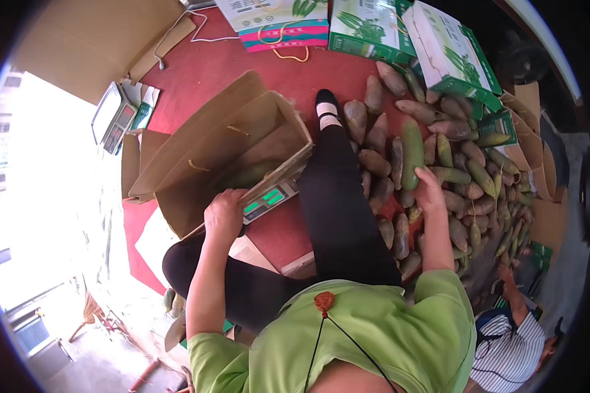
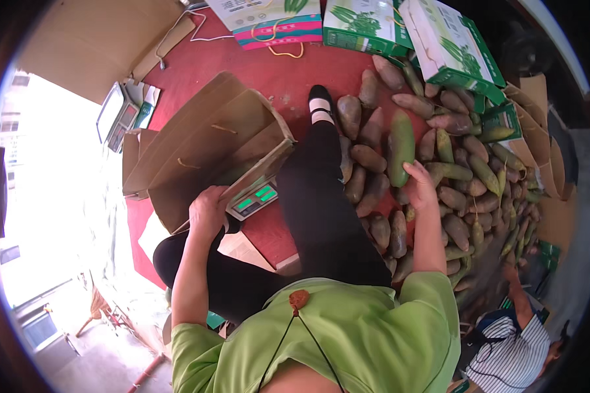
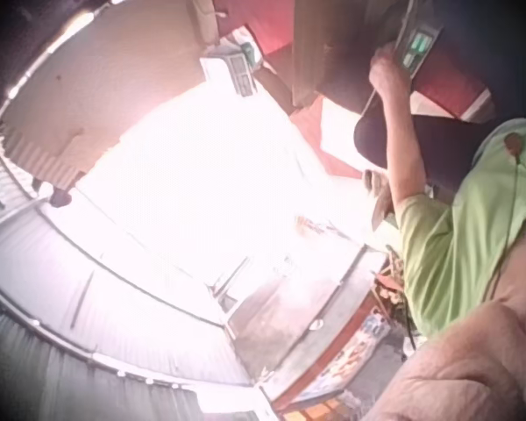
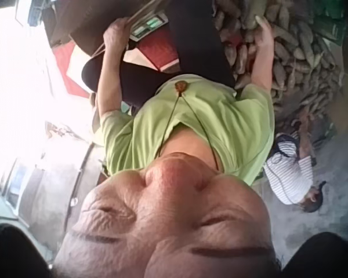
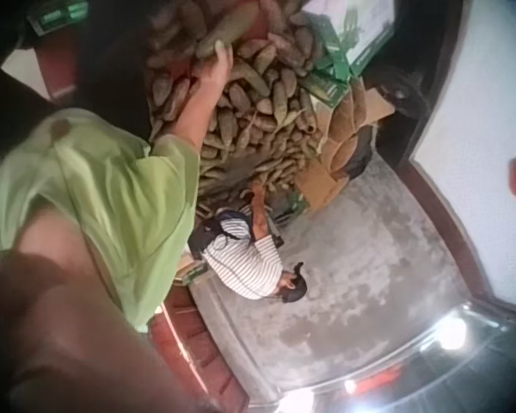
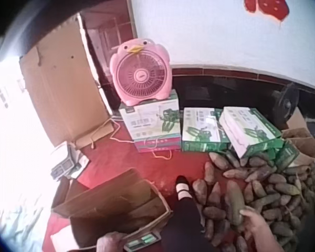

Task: Sorting and weighing vegetables into boxes.

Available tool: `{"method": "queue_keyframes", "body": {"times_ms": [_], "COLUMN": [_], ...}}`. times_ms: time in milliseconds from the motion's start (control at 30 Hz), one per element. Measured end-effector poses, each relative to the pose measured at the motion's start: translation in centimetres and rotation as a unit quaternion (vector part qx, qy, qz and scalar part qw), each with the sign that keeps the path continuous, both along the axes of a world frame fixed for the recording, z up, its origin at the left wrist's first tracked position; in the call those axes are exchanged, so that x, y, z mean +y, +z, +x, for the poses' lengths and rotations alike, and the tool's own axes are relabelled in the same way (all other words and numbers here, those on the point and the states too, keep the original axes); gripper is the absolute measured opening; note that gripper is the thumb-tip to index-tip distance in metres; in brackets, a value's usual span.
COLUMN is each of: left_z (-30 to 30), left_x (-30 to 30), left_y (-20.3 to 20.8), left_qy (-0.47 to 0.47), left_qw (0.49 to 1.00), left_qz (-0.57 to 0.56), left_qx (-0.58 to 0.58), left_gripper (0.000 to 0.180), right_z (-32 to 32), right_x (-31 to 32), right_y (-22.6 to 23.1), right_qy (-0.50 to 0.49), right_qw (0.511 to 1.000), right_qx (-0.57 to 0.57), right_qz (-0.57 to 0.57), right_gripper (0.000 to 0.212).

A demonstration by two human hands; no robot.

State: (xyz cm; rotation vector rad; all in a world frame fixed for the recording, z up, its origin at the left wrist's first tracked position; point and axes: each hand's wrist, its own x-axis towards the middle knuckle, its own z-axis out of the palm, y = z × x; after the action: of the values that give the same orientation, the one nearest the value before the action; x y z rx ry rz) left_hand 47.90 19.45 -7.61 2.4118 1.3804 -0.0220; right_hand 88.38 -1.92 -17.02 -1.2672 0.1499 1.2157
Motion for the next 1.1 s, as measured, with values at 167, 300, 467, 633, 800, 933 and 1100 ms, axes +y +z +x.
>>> {"method": "queue_keyframes", "body": {"times_ms": [167,300,467,633,800,933,1100], "left_z": [-0.6,-0.7,-0.2,-1.0,-0.7,-0.8,-0.8], "left_x": [0.0,-0.2,0.2,0.4,0.6,0.7,0.6], "left_y": [-0.3,0.3,-0.7,-1.1,-1.1,-1.4,-1.1], "left_qy": [-0.023,-0.019,-0.037,-0.051,-0.059,-0.055,-0.012], "left_qw": [1.0,1.0,0.998,0.998,0.998,0.998,0.999], "left_qz": [0.013,0.008,0.002,0.005,0.017,-0.004,-0.026], "left_qx": [-0.004,0.006,0.043,0.041,-0.003,-0.011,-0.029], "left_gripper": [0.024,0.024,0.02,0.021,0.023,0.024,0.028], "right_z": [-1.2,-4.8,-10.1,-16.7,-20.2,-17.8,-10.5], "right_x": [7.3,14.4,22.1,26.9,27.2,21.8,13.2], "right_y": [10.5,16.7,15.5,13.5,11.3,13.4,11.2], "right_qy": [0.259,0.431,0.609,0.659,0.481,0.34,0.135], "right_qw": [0.941,0.861,0.759,0.68,0.556,0.714,0.807], "right_qx": [-0.184,-0.211,-0.189,-0.31,-0.677,-0.586,-0.551], "right_qz": [0.114,0.169,0.133,0.091,0.027,0.178,0.162], "right_gripper": [0.057,0.059,0.061,0.038,0.03,0.025,0.018]}}
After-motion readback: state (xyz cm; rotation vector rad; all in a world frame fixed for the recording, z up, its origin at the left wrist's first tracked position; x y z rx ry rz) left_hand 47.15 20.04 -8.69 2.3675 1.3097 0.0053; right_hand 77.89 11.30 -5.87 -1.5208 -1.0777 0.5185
